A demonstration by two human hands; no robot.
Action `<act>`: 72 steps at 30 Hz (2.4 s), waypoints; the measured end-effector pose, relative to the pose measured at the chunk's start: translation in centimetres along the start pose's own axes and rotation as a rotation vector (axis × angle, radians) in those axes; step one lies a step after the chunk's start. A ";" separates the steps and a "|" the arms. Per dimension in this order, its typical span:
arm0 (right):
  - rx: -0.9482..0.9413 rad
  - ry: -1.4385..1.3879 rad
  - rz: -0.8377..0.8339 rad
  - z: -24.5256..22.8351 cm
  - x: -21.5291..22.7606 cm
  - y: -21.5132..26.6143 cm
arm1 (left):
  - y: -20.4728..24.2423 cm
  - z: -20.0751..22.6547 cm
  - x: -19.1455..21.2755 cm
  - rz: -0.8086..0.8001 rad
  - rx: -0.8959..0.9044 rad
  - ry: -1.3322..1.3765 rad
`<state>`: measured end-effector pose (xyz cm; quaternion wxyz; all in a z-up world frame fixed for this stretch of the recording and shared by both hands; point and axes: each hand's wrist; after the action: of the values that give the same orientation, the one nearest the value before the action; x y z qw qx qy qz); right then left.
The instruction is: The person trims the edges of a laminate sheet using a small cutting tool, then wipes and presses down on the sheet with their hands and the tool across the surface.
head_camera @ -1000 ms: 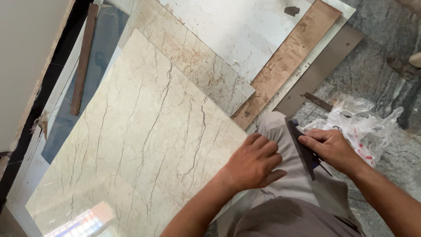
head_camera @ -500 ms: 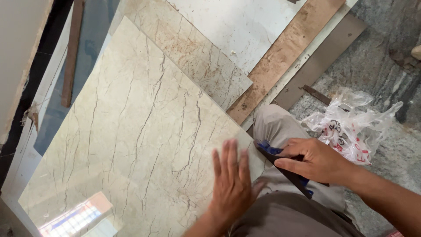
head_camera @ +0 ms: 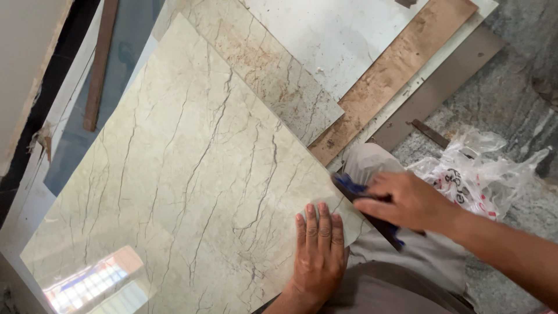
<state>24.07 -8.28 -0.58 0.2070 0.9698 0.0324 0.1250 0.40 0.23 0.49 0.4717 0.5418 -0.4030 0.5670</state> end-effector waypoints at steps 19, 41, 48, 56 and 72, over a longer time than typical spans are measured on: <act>-0.011 0.075 -0.038 -1.1 2.9 -9.7 | -0.3 0.0 -1.0 0.087 -0.020 -0.016; 0.086 0.027 0.005 -4.5 7.7 -22.5 | -1.6 -7.6 -9.4 0.175 0.017 0.101; 0.430 0.305 0.056 3.6 4.1 -11.5 | -17.1 -33.8 3.0 0.362 0.584 0.073; 0.109 0.079 -0.024 -6.1 10.2 -29.3 | -21.5 -36.3 6.2 0.271 0.819 0.054; 0.256 0.082 0.000 -6.9 10.8 -29.9 | -21.9 -36.3 6.4 0.231 0.852 0.115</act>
<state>32.38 22.89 -4.27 0.0801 0.9823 0.0566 0.1596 13.32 41.08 2.45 0.1614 0.6067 -0.1645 0.7608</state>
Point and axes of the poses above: each hand's wrist, its own y-axis away from the middle knuckle, its own x-axis out of the back of the hand, z = x × y, and after that the axes turned 13 degrees about -z, right-handed
